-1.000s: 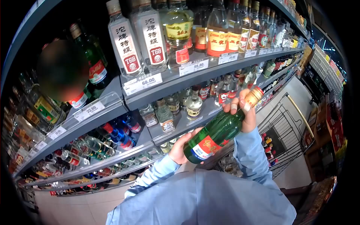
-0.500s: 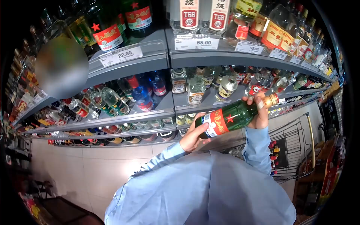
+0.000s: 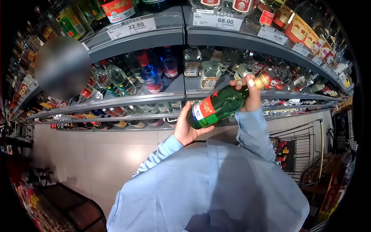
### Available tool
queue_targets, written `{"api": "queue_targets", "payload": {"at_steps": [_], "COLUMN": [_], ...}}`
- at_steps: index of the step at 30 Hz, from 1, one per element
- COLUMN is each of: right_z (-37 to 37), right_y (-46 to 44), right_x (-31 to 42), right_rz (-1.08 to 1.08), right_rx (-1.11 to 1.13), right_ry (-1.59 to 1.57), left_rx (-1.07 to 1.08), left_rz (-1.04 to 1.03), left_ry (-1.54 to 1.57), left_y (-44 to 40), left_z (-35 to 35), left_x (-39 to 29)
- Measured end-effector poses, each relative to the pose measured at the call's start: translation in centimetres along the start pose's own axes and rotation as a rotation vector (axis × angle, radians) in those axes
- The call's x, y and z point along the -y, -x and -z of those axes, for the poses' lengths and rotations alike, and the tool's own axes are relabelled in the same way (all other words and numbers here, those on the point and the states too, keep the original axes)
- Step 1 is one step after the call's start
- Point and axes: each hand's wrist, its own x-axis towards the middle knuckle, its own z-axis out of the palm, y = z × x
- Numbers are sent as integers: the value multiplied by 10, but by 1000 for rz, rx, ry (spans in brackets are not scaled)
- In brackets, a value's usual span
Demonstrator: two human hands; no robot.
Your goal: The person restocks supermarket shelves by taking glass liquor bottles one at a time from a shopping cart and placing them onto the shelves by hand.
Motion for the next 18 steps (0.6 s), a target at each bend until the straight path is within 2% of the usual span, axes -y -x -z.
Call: {"api": "queue_targets", "payload": {"at_steps": [1, 3, 5, 12, 13, 15, 16, 17, 18], "right_z": [1, 9, 16, 35, 39, 40, 40, 40, 41], "right_y": [-2, -6, -8, 0, 2, 7, 9, 10, 11], "right_x": [-3, -9, -9, 2, 2, 9, 10, 10, 8], "right_rz": [-16, -88, -149, 4, 28, 39, 30, 21, 19], "right_rx": [-37, -79, -103, 86, 38, 103, 121, 139, 174], "right_ry": [-24, -72, -169, -266, -304, -264, -256, -248, -221], "left_rx": [-41, 30, 107, 240, 248, 346, 432, 426, 591], "left_rz": [-87, -171, -185, -219, -230, -96, 31, 143, 332], "left_ry": [-4, -81, -99, -260, -372, -314, -387, -307, -244], "left_y": [3, 7, 8, 0, -3, -19, -25, -28, -39], "left_z": [-1, -3, 3, 4, 6, 16, 7, 3, 2], "left_x": [0, -5, -7, -1, -1, -6, -11, -12, -9]}}
